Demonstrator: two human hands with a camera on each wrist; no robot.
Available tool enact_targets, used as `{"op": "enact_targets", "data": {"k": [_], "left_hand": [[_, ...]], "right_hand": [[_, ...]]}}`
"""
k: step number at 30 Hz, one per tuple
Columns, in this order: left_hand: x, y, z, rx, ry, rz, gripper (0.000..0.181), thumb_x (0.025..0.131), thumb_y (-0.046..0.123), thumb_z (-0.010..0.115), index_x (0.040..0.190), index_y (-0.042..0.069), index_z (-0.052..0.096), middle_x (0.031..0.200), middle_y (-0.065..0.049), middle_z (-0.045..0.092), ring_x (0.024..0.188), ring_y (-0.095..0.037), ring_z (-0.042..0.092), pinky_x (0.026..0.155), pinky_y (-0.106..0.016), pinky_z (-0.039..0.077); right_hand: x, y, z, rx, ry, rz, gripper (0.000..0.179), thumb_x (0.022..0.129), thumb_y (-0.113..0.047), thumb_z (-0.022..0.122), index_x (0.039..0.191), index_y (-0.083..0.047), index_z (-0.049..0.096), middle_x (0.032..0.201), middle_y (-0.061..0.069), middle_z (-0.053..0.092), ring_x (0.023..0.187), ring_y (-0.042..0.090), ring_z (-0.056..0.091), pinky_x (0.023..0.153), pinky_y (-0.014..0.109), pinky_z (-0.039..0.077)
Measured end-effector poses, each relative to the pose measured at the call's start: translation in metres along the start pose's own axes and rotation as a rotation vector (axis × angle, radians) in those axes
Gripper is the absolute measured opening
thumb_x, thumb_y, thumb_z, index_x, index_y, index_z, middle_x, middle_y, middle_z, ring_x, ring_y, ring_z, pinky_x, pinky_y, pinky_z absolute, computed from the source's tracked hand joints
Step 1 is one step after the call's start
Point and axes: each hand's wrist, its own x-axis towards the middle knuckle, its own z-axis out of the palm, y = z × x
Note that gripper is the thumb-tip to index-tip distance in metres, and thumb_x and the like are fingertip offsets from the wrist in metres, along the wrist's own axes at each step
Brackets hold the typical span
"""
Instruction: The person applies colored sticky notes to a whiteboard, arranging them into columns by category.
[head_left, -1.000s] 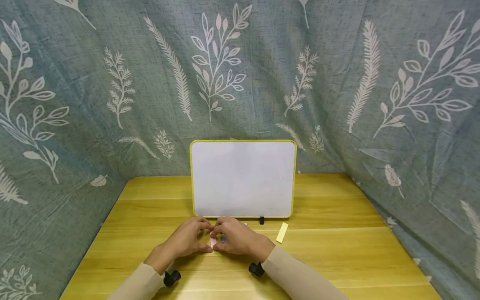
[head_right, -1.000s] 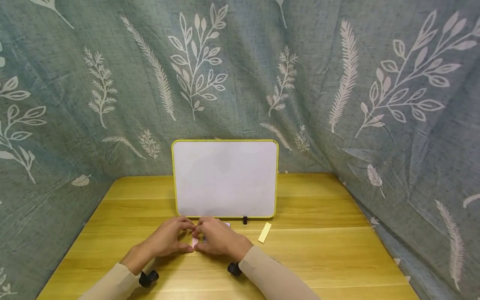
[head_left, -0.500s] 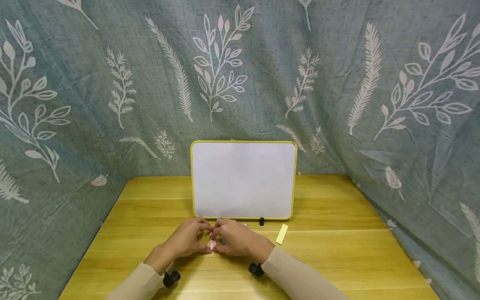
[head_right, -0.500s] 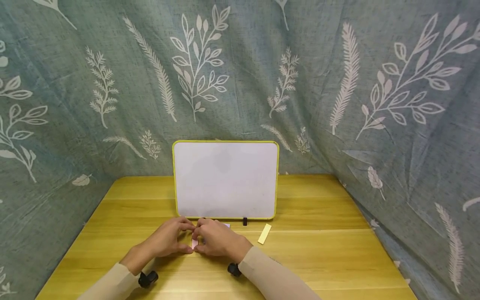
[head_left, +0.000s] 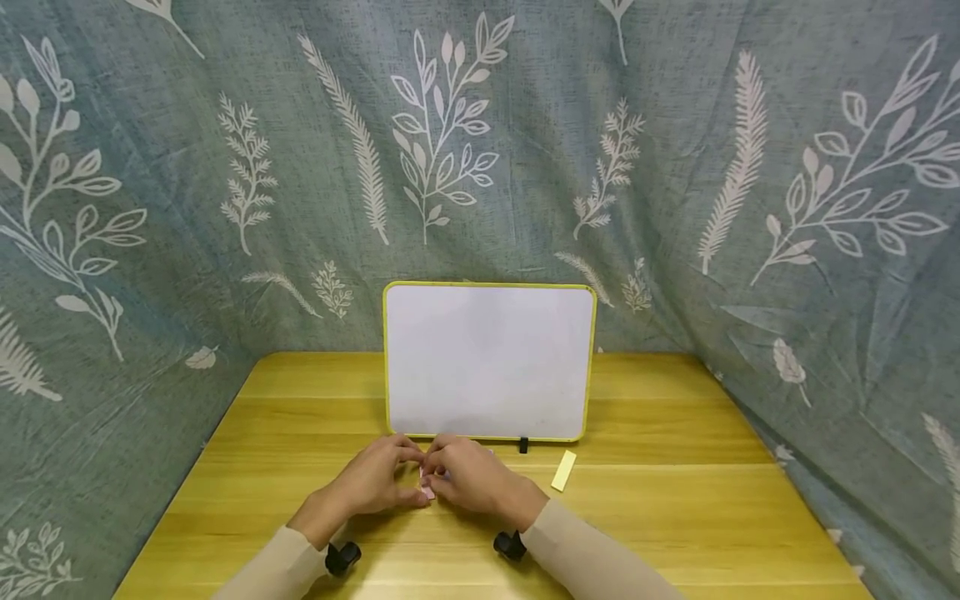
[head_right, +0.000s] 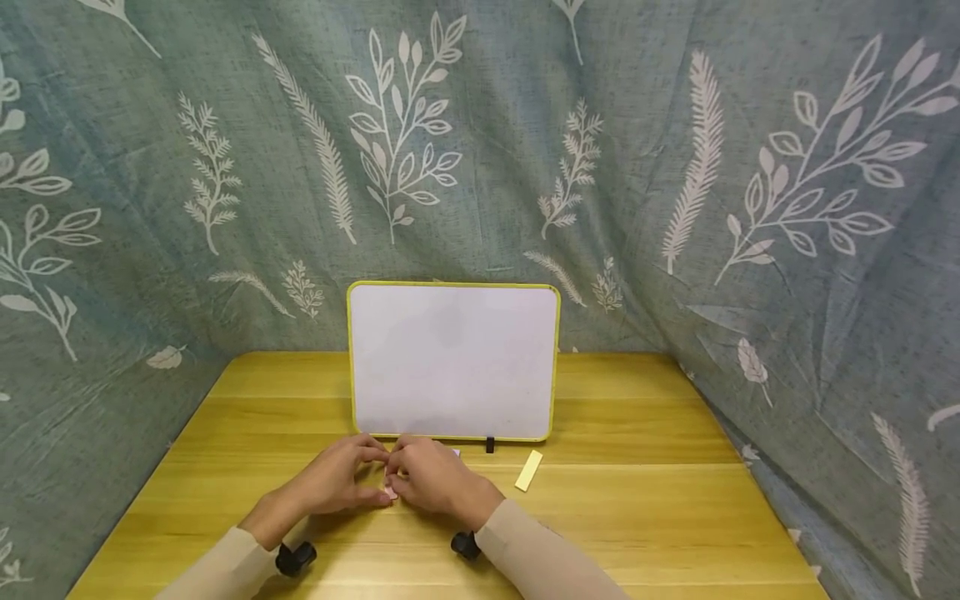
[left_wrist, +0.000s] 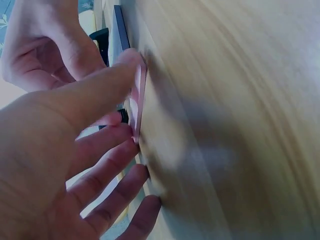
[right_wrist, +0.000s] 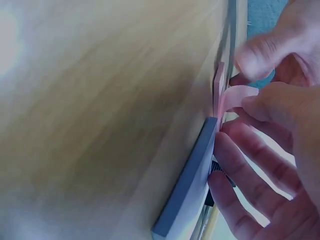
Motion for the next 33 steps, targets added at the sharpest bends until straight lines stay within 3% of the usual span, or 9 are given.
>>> {"op": "enact_targets", "data": {"k": [4,8,15,19,24,29,33], "left_hand": [[0.0,0.003,0.004,0.012,0.056,-0.028,0.032,0.1,0.033,0.096,0.124,0.014,0.09,0.126,-0.004,0.082,0.12,-0.031,0.076,0.104,-0.057,0.066],[0.001,0.004,0.011,0.046,0.124,-0.084,0.035,0.094,0.03,0.102,0.124,0.016,0.09,0.121,-0.001,0.083,0.113,-0.026,0.077,0.098,-0.052,0.067],[0.003,0.007,0.015,-0.01,0.165,-0.181,0.045,0.087,0.025,0.107,0.119,0.016,0.077,0.12,-0.003,0.083,0.115,-0.028,0.079,0.098,-0.052,0.067],[0.003,0.009,0.014,-0.009,0.167,-0.169,0.045,0.086,0.023,0.108,0.111,0.018,0.07,0.113,-0.001,0.081,0.106,-0.026,0.079,0.087,-0.044,0.066],[0.004,0.009,0.012,0.006,0.167,-0.133,0.028,0.087,0.02,0.106,0.097,0.022,0.081,0.107,0.004,0.081,0.099,-0.019,0.072,0.082,-0.036,0.058],[0.004,0.009,0.013,0.006,0.148,-0.124,0.018,0.088,0.021,0.105,0.089,0.027,0.089,0.117,0.002,0.086,0.112,-0.025,0.077,0.09,-0.048,0.065],[0.003,0.01,0.013,-0.015,0.122,-0.118,0.014,0.088,0.019,0.105,0.087,0.024,0.093,0.121,-0.002,0.086,0.117,-0.029,0.078,0.093,-0.058,0.068]], "right_hand": [[0.001,-0.001,0.001,0.09,0.058,0.049,0.008,0.108,-0.019,0.086,0.105,-0.016,0.092,0.117,-0.003,0.078,0.101,0.004,0.074,0.083,0.013,0.06],[0.001,-0.003,-0.001,0.182,0.132,0.098,0.006,0.105,-0.015,0.087,0.1,-0.014,0.091,0.111,-0.001,0.077,0.096,0.008,0.076,0.079,0.015,0.06],[0.003,-0.004,-0.004,0.162,0.218,0.196,0.01,0.101,-0.011,0.09,0.094,-0.017,0.09,0.11,0.002,0.08,0.082,0.006,0.074,0.072,0.017,0.057],[0.006,-0.002,-0.006,0.145,0.271,0.258,0.011,0.1,-0.008,0.088,0.093,-0.016,0.09,0.106,0.003,0.083,0.079,0.002,0.067,0.07,0.018,0.056],[0.011,-0.002,-0.006,0.163,0.319,0.315,0.014,0.102,-0.008,0.084,0.092,-0.016,0.09,0.101,0.002,0.086,0.075,0.001,0.066,0.066,0.019,0.055],[0.013,-0.002,-0.004,0.177,0.344,0.358,0.013,0.104,-0.009,0.085,0.094,-0.015,0.09,0.101,0.003,0.088,0.074,0.003,0.068,0.065,0.021,0.056],[0.014,-0.001,-0.002,0.196,0.355,0.378,0.012,0.104,-0.011,0.086,0.095,-0.017,0.091,0.101,0.001,0.088,0.082,0.009,0.078,0.071,0.024,0.062]]}}
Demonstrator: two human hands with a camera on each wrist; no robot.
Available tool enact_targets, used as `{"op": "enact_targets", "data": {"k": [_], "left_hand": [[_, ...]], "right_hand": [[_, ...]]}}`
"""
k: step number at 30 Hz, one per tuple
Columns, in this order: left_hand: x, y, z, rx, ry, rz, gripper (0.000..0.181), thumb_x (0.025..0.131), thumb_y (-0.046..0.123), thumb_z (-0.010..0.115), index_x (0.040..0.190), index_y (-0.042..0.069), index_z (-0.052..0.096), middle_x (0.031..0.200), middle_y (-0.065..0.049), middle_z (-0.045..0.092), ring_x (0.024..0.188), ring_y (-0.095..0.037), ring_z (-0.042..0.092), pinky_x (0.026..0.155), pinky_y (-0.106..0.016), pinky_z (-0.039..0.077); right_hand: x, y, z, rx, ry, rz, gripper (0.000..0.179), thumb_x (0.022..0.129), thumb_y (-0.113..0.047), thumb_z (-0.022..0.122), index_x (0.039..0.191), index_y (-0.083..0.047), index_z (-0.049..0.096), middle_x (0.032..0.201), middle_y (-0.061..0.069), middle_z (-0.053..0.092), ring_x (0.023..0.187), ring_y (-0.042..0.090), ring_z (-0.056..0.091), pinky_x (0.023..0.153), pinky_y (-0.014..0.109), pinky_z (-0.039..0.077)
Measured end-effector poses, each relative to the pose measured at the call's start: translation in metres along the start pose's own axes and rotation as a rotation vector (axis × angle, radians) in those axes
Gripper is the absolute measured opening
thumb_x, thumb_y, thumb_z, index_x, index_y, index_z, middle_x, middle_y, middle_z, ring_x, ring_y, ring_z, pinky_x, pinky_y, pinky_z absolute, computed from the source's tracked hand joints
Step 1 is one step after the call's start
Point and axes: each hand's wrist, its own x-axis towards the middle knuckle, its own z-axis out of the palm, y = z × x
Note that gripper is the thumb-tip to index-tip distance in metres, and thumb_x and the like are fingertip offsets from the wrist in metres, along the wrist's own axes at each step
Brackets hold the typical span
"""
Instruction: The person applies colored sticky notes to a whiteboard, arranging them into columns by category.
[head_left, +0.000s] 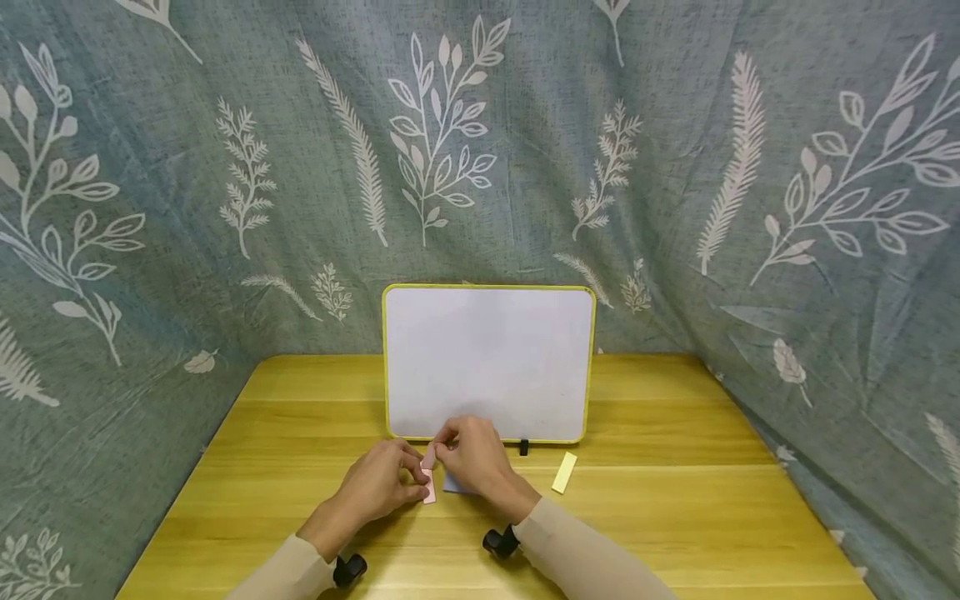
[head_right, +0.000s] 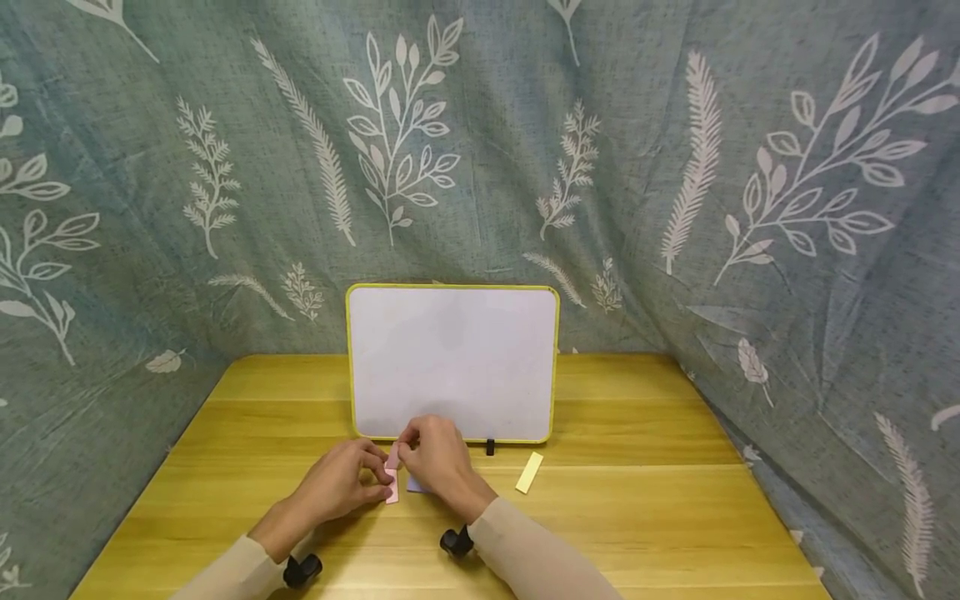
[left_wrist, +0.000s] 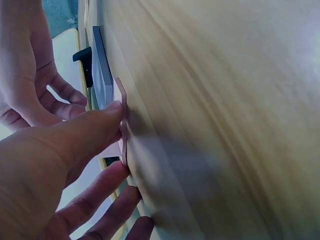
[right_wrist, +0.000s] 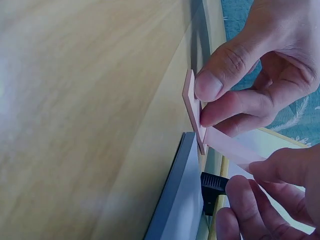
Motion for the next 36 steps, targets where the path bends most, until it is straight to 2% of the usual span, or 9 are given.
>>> {"op": "enact_targets", "data": {"k": [4,10,15,23,31,34,36], "left_hand": [[0.0,0.002,-0.001,0.006,-0.021,0.0,0.011,0.09,0.018,0.104,0.088,0.023,0.094,0.124,-0.005,0.083,0.119,-0.03,0.076,0.093,-0.058,0.068],[-0.001,0.005,-0.003,0.045,-0.029,0.005,0.011,0.09,0.017,0.103,0.087,0.023,0.094,0.125,-0.005,0.081,0.117,-0.028,0.075,0.085,-0.055,0.068],[-0.001,0.005,-0.004,0.051,-0.039,0.023,0.011,0.091,0.017,0.103,0.087,0.022,0.094,0.126,-0.007,0.081,0.118,-0.029,0.075,0.082,-0.053,0.068],[-0.001,-0.001,0.0,0.066,-0.016,0.037,0.012,0.09,0.019,0.104,0.087,0.025,0.094,0.125,-0.004,0.081,0.116,-0.028,0.075,0.08,-0.048,0.067],[-0.003,0.0,-0.002,0.035,-0.022,0.012,0.011,0.091,0.019,0.103,0.087,0.025,0.094,0.129,-0.006,0.082,0.121,-0.03,0.074,0.087,-0.054,0.067],[-0.002,0.0,-0.004,0.027,-0.021,0.019,0.01,0.095,0.02,0.1,0.088,0.025,0.093,0.13,-0.007,0.082,0.121,-0.03,0.076,0.092,-0.053,0.068],[-0.001,0.0,-0.006,0.03,-0.016,0.015,0.008,0.098,0.022,0.097,0.092,0.024,0.092,0.129,-0.005,0.081,0.116,-0.026,0.077,0.091,-0.05,0.067]], "right_hand": [[0.002,-0.001,0.0,0.019,0.004,0.009,0.012,0.105,-0.01,0.086,0.096,-0.017,0.091,0.1,0.001,0.088,0.086,0.014,0.082,0.074,0.028,0.066],[0.008,-0.002,-0.001,0.024,0.013,0.01,0.013,0.106,-0.009,0.084,0.097,-0.015,0.091,0.098,0.002,0.088,0.086,0.016,0.082,0.074,0.029,0.067],[0.012,-0.004,-0.005,0.034,0.024,0.01,0.013,0.106,-0.009,0.083,0.097,-0.014,0.091,0.097,0.002,0.087,0.086,0.016,0.081,0.074,0.03,0.067],[0.018,-0.013,-0.019,0.061,0.078,-0.034,0.013,0.107,-0.008,0.08,0.099,-0.013,0.089,0.095,0.003,0.086,0.083,0.015,0.08,0.07,0.026,0.063],[0.016,-0.019,-0.035,0.193,0.085,-0.01,0.011,0.108,-0.009,0.079,0.102,-0.014,0.085,0.098,0.004,0.086,0.084,0.015,0.084,0.066,0.023,0.062],[0.016,-0.021,-0.041,0.266,0.095,-0.029,0.008,0.108,-0.009,0.08,0.103,-0.014,0.084,0.102,0.006,0.088,0.087,0.019,0.088,0.061,0.021,0.059],[0.017,-0.023,-0.045,0.309,0.103,-0.061,0.007,0.109,-0.009,0.08,0.105,-0.013,0.084,0.106,0.006,0.09,0.089,0.023,0.09,0.056,0.019,0.051]]}}
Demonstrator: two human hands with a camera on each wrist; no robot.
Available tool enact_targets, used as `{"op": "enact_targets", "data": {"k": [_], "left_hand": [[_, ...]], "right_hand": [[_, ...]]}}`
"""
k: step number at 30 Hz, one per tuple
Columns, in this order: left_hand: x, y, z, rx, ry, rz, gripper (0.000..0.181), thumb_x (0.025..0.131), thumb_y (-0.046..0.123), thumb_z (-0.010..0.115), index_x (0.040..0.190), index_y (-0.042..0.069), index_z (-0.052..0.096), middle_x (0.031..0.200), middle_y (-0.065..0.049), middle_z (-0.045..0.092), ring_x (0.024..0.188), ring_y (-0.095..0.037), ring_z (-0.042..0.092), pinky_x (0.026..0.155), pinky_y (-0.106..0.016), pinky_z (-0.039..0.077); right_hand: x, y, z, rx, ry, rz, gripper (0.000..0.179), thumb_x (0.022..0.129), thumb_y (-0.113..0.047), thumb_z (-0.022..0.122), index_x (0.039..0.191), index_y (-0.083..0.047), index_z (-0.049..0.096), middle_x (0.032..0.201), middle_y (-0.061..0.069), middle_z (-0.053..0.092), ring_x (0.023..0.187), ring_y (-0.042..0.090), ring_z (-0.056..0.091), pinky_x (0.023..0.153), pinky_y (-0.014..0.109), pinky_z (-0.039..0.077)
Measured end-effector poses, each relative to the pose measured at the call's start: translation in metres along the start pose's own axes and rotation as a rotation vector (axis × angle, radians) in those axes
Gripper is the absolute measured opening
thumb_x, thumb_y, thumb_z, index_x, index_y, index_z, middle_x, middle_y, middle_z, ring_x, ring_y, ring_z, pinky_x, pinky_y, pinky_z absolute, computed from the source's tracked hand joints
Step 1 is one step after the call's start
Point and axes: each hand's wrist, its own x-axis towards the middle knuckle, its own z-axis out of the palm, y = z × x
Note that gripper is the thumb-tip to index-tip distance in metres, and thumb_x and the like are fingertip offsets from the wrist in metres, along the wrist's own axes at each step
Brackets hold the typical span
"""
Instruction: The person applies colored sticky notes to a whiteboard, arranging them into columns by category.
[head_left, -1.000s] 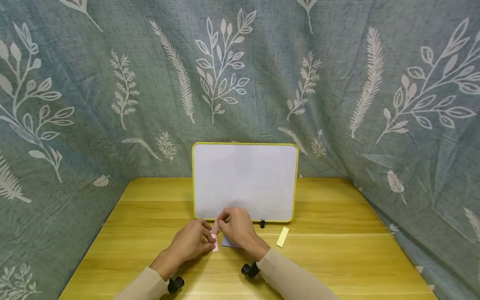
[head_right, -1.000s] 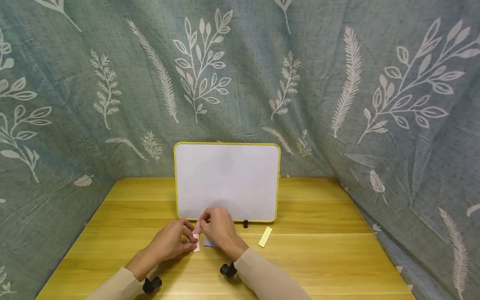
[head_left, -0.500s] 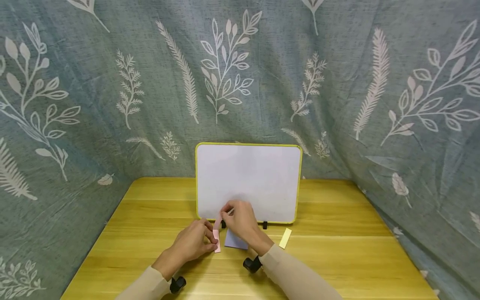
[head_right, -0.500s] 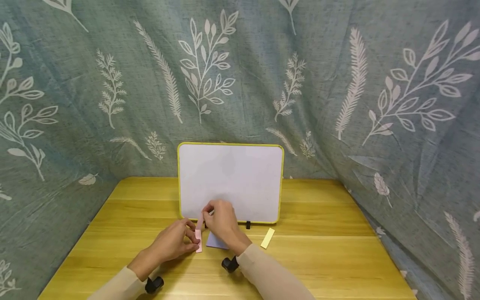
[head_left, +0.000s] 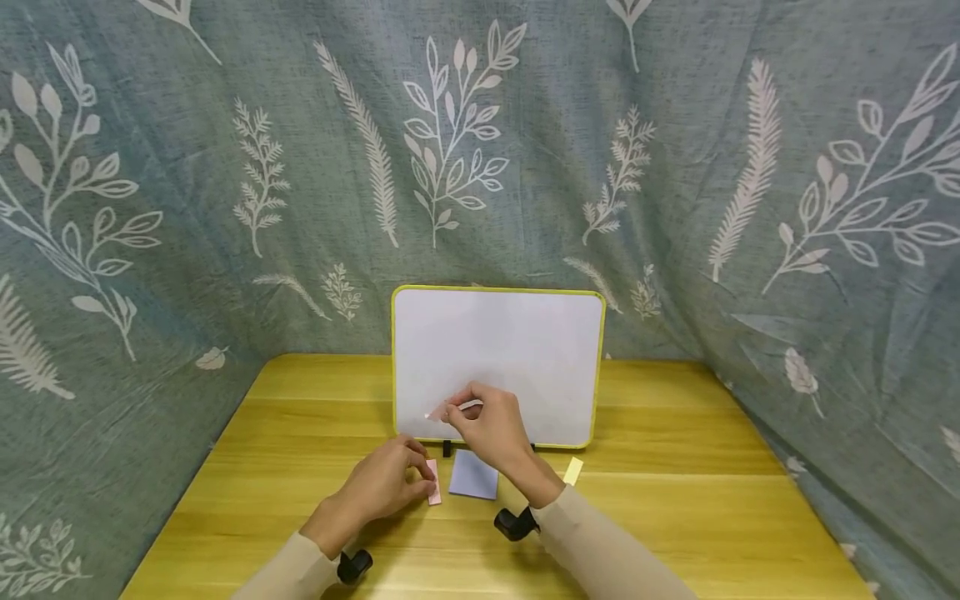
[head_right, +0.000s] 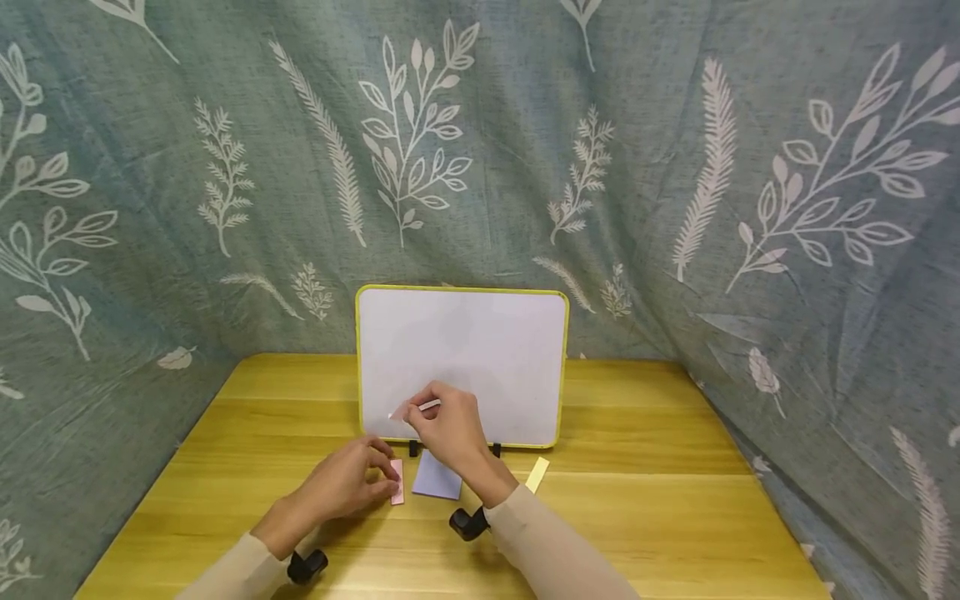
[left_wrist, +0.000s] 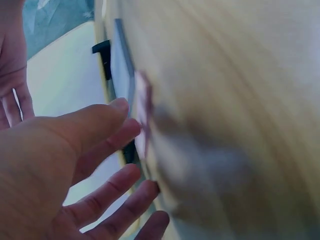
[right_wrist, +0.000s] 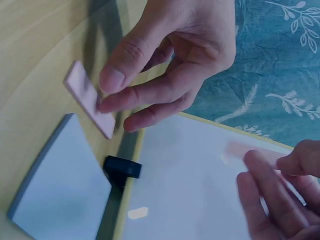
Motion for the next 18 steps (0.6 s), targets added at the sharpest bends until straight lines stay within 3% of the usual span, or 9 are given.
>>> {"op": "enact_targets", "data": {"k": [3,7,10,15,18], "left_hand": [[0.004,0.001,-0.005,0.011,0.028,-0.018,0.006,0.101,0.024,0.094,0.096,0.024,0.091,0.125,-0.001,0.081,0.105,-0.02,0.077,0.086,-0.043,0.065],[0.012,0.001,-0.019,-0.028,0.118,-0.063,0.004,0.105,0.025,0.09,0.102,0.023,0.09,0.116,0.002,0.084,0.097,-0.018,0.08,0.083,-0.04,0.067],[0.022,-0.001,-0.034,-0.079,0.236,-0.074,0.004,0.107,0.023,0.088,0.109,0.02,0.09,0.115,-0.001,0.086,0.097,-0.022,0.085,0.084,-0.042,0.07],[0.044,-0.003,-0.064,-0.102,0.475,-0.035,0.019,0.111,0.019,0.083,0.128,0.012,0.086,0.124,-0.011,0.086,0.098,-0.031,0.085,0.085,-0.05,0.071],[0.058,-0.003,-0.081,-0.103,0.595,-0.012,0.033,0.111,0.016,0.082,0.143,0.01,0.08,0.135,-0.019,0.079,0.105,-0.038,0.081,0.089,-0.055,0.068]], "right_hand": [[0.003,-0.003,-0.005,0.066,0.015,-0.063,0.004,0.11,-0.008,0.08,0.107,-0.008,0.083,0.113,0.009,0.091,0.093,0.032,0.091,0.055,0.016,0.045],[0.008,-0.01,-0.008,0.116,0.062,-0.157,0.004,0.11,-0.001,0.077,0.108,-0.002,0.081,0.116,0.016,0.09,0.095,0.042,0.09,0.069,0.014,0.061],[0.012,-0.015,-0.011,0.132,0.093,-0.205,0.007,0.109,0.003,0.076,0.107,-0.002,0.081,0.116,0.019,0.09,0.098,0.044,0.09,0.084,0.021,0.069],[0.021,-0.02,-0.014,0.151,0.146,-0.262,0.007,0.107,0.004,0.077,0.108,-0.001,0.081,0.118,0.017,0.09,0.103,0.041,0.09,0.089,0.028,0.071],[0.026,-0.022,-0.014,0.135,0.183,-0.3,0.007,0.107,0.004,0.079,0.108,-0.002,0.082,0.117,0.015,0.09,0.104,0.035,0.09,0.092,0.029,0.072]]}}
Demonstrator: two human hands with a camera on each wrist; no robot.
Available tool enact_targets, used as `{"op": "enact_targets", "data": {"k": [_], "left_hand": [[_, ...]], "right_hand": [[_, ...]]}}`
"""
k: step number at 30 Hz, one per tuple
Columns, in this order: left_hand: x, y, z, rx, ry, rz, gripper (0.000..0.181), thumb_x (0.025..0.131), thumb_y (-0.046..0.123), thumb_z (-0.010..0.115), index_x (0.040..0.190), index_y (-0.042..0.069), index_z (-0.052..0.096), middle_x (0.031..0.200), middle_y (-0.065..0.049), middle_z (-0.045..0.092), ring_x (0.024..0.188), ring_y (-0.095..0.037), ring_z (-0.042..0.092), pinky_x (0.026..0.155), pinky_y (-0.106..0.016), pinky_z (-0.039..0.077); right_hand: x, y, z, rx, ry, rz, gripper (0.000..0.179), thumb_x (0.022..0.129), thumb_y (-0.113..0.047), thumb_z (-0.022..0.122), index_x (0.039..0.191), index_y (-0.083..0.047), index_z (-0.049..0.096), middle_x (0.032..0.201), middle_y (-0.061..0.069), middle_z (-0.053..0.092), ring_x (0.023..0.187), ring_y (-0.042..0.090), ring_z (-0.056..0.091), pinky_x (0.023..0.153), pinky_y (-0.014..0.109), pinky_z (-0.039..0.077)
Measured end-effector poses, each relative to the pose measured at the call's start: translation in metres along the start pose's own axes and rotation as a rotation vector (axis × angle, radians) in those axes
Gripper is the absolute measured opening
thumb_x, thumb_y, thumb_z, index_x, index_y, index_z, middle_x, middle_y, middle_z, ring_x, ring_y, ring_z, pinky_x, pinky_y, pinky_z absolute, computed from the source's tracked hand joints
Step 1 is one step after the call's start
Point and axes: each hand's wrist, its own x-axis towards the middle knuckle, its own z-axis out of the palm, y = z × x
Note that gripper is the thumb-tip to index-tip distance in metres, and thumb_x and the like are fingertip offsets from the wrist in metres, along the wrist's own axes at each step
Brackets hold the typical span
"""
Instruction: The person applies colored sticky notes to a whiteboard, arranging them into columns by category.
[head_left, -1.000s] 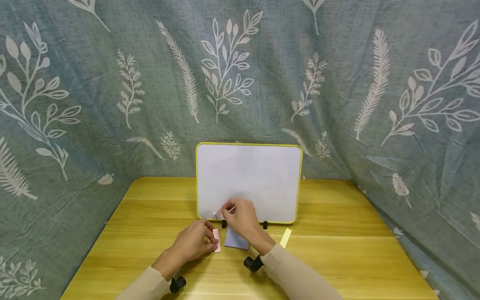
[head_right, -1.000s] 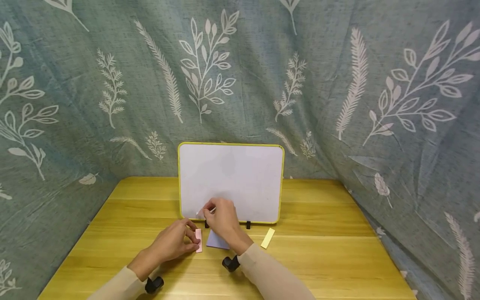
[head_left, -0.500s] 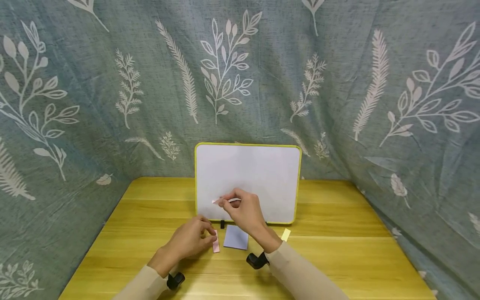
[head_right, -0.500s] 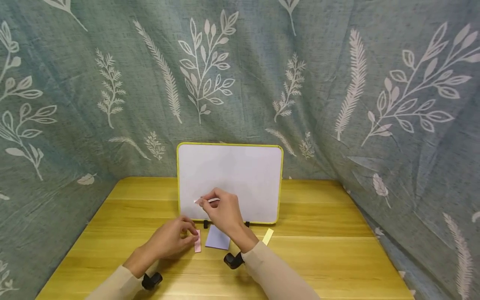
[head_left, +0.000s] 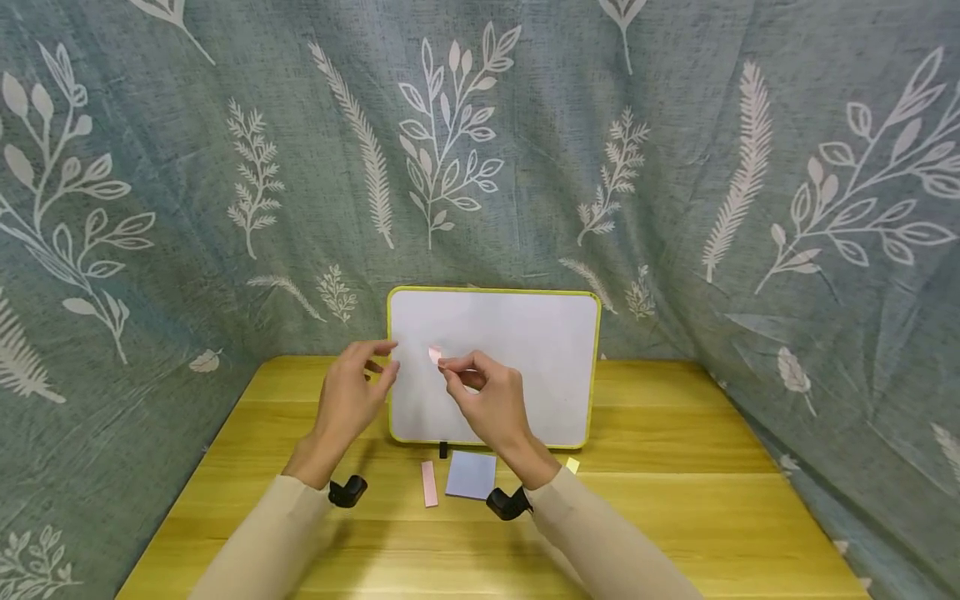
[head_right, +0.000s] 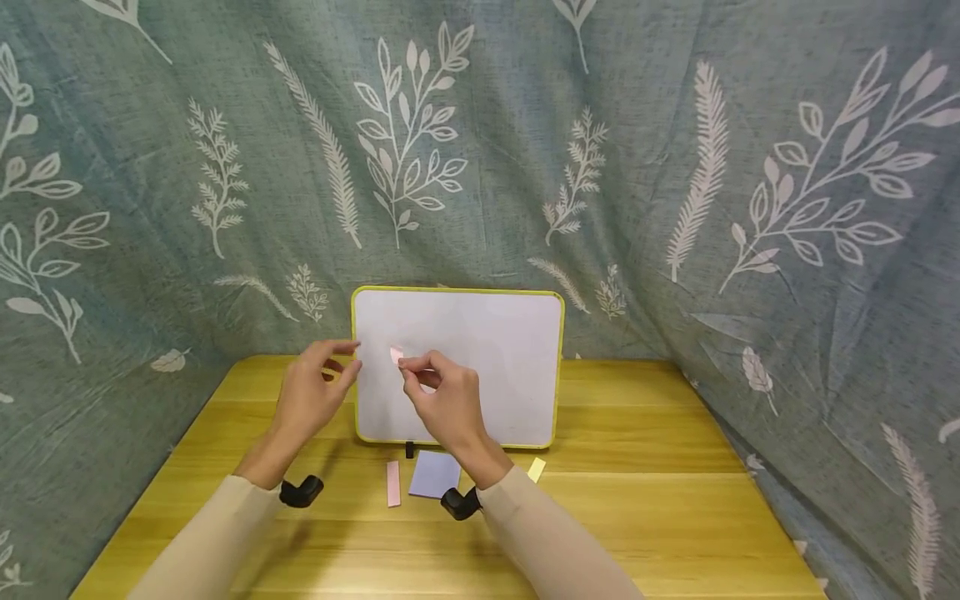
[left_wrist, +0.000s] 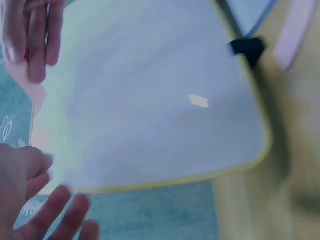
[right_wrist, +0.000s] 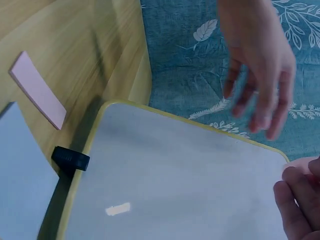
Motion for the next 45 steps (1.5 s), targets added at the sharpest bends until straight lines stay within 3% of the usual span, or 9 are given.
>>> {"op": "enact_targets", "data": {"k": [3,7,13,22,30,37,41,45], "left_hand": [[0.021,0.001,-0.004,-0.01,0.055,0.019,0.049,0.111,0.012,0.082,0.158,0.01,0.071,0.147,-0.026,0.067,0.118,-0.044,0.075,0.092,-0.059,0.066],[0.045,0.003,-0.007,-0.025,0.03,0.028,0.063,0.113,0.01,0.079,0.172,0.016,0.059,0.155,-0.03,0.058,0.127,-0.049,0.073,0.094,-0.061,0.069],[0.067,0.003,-0.009,-0.045,-0.044,0.043,0.061,0.115,0.011,0.074,0.173,0.021,0.058,0.146,-0.029,0.07,0.112,-0.049,0.083,0.091,-0.061,0.072],[0.069,0.002,-0.012,-0.067,-0.048,0.018,0.054,0.115,0.009,0.074,0.167,0.019,0.065,0.136,-0.028,0.075,0.106,-0.048,0.084,0.087,-0.059,0.073],[0.069,0.004,-0.017,-0.072,-0.057,-0.014,0.048,0.117,0.012,0.072,0.163,0.021,0.068,0.134,-0.026,0.078,0.104,-0.046,0.084,0.086,-0.058,0.073],[0.074,0.011,-0.017,-0.069,-0.025,0.006,0.041,0.116,0.016,0.075,0.157,0.017,0.073,0.139,-0.026,0.073,0.112,-0.048,0.082,0.089,-0.061,0.072],[0.079,0.018,-0.014,-0.056,-0.015,0.024,0.04,0.115,0.017,0.077,0.155,0.016,0.076,0.141,-0.024,0.071,0.115,-0.046,0.077,0.091,-0.057,0.071],[0.084,0.023,-0.009,-0.046,-0.001,0.073,0.039,0.112,0.016,0.081,0.151,0.014,0.079,0.144,-0.023,0.072,0.101,-0.041,0.068,0.088,-0.049,0.059]], "right_hand": [[0.006,0.002,0.003,-0.007,0.023,-0.044,0.006,0.105,0.004,0.08,0.106,-0.002,0.083,0.116,0.015,0.09,0.103,0.032,0.091,0.093,0.031,0.072],[0.014,0.005,0.008,-0.003,0.039,-0.092,0.007,0.104,0.006,0.081,0.106,0.0,0.084,0.115,0.015,0.09,0.102,0.031,0.091,0.094,0.035,0.072],[0.025,0.005,0.018,-0.016,0.047,-0.144,0.008,0.104,0.007,0.081,0.108,0.001,0.084,0.116,0.015,0.09,0.104,0.031,0.091,0.098,0.035,0.072],[0.035,0.002,0.026,-0.085,0.035,-0.156,0.007,0.104,0.004,0.079,0.107,0.0,0.084,0.118,0.014,0.09,0.109,0.028,0.09,0.102,0.025,0.068],[0.041,0.006,0.032,-0.138,0.016,-0.218,0.006,0.106,0.002,0.078,0.109,0.002,0.083,0.119,0.016,0.09,0.111,0.03,0.09,0.105,0.026,0.068],[0.046,0.007,0.038,-0.185,0.061,-0.233,0.006,0.107,0.003,0.078,0.109,0.003,0.083,0.12,0.017,0.09,0.115,0.03,0.089,0.106,0.027,0.067],[0.047,0.007,0.036,-0.236,0.096,-0.248,0.006,0.105,0.006,0.079,0.108,0.003,0.083,0.117,0.018,0.09,0.113,0.031,0.089,0.103,0.03,0.069],[0.048,0.007,0.033,-0.263,0.111,-0.255,0.007,0.104,0.007,0.078,0.107,0.003,0.082,0.116,0.018,0.09,0.111,0.031,0.09,0.101,0.033,0.07]]}}
